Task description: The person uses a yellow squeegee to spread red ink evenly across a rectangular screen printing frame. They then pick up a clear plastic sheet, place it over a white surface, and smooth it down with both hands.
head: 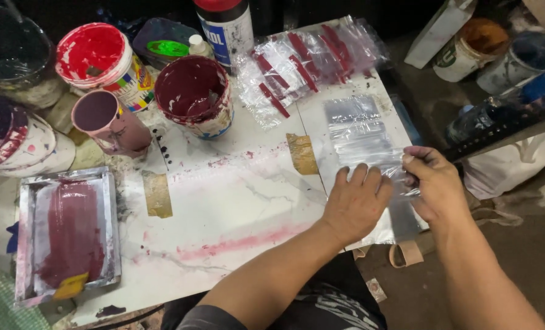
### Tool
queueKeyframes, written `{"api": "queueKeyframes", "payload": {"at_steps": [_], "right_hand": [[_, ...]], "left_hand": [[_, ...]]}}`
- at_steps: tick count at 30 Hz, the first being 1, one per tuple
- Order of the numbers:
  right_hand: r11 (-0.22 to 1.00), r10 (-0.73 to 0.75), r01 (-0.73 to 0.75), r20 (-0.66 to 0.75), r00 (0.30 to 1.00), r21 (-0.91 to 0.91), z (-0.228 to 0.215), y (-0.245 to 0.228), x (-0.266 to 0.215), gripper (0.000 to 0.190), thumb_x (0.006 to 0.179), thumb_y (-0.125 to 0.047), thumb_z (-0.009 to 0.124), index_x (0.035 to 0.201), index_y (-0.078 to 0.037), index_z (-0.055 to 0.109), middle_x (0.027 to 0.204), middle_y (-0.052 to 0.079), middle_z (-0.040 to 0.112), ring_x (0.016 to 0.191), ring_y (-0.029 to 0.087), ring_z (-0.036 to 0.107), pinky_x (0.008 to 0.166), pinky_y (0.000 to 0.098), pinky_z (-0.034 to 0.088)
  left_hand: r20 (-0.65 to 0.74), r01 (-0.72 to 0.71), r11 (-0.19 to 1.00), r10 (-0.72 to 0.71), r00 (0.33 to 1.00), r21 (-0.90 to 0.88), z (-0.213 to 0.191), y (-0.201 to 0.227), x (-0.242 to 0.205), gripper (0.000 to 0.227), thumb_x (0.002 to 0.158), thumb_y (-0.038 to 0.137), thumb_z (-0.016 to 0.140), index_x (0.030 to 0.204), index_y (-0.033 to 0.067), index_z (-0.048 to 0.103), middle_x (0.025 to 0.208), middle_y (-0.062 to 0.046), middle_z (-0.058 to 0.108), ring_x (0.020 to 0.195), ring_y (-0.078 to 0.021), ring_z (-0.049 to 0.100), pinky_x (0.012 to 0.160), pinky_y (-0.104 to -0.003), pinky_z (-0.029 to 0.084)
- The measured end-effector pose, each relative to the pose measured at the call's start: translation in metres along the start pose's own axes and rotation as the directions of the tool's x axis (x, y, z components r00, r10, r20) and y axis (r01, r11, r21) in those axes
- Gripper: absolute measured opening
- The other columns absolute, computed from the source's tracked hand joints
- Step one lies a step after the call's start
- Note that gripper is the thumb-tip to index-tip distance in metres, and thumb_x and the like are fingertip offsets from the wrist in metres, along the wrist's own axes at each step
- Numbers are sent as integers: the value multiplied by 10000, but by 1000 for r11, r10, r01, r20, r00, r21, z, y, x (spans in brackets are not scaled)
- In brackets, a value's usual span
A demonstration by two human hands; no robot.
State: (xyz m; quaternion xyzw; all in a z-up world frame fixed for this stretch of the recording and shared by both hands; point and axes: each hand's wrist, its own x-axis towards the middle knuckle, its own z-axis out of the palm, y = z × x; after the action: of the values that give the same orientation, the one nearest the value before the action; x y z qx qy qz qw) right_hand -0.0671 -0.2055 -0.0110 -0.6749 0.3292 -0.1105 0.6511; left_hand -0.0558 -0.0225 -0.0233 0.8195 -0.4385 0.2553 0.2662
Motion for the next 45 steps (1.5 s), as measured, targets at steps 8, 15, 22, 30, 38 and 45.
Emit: {"api": "queueKeyframes", "payload": {"at_steps": [8,15,22,30,38,45], "right_hand": [[923,189,-205,82,979,324,-4,18,15,229,914,-86,692,1129,-125,622,754,10,537,598,104,496,523,230,412],[964,122,-146,119,985,221,4,3,-27,224,1077,-165,538,1293,-117,566,884,81,615,670,161,536,535,286,404],[979,-45,25,101,994,200,30,14,-65,454,1012,-139,479,1453,-35,516,1005,241,645,880,344,687,689,445,598],[950,-231,225,0,973,215,18,49,-48,429,935,19,659,1340,-69,549,828,73,586,717,180,647,586,243,550],[580,-735,730,153,660,-362,31,-4,-63,967,728,-11,858,1572,-21,385,1569,234,295,1434,436,383,1115,551,391],[200,-717,857,526,458,-474,39,-24,10,154,773,-200,858,834,-188,716,1034,-60,754,1128,233,701,967,369,516]], "left_hand": [[-183,-85,994,96,979,66,-12,-9,5,197,904,-43,612,1089,13,648,1065,-191,676,932,-365,635,770,-504,485],[205,476,783,-430,879,-401,4,-24,12,204,949,123,652,755,62,635,720,-74,597,647,-270,564,573,-432,418],[599,824,484,-578,554,-295,-36,-19,27,277,882,338,659,952,74,701,860,-150,703,931,-385,718,777,-473,550],[560,842,339,-634,534,-420,-34,-37,23,202,931,244,593,935,143,768,754,-75,724,812,-297,740,697,-401,565],[195,319,902,-270,943,-291,-50,-62,18,159,996,196,594,1024,131,737,913,-168,763,994,-369,747,850,-452,579],[-156,129,921,-197,968,-366,-105,-80,35,56,980,127,639,950,131,686,724,-66,662,701,-261,694,667,-346,565]]}}
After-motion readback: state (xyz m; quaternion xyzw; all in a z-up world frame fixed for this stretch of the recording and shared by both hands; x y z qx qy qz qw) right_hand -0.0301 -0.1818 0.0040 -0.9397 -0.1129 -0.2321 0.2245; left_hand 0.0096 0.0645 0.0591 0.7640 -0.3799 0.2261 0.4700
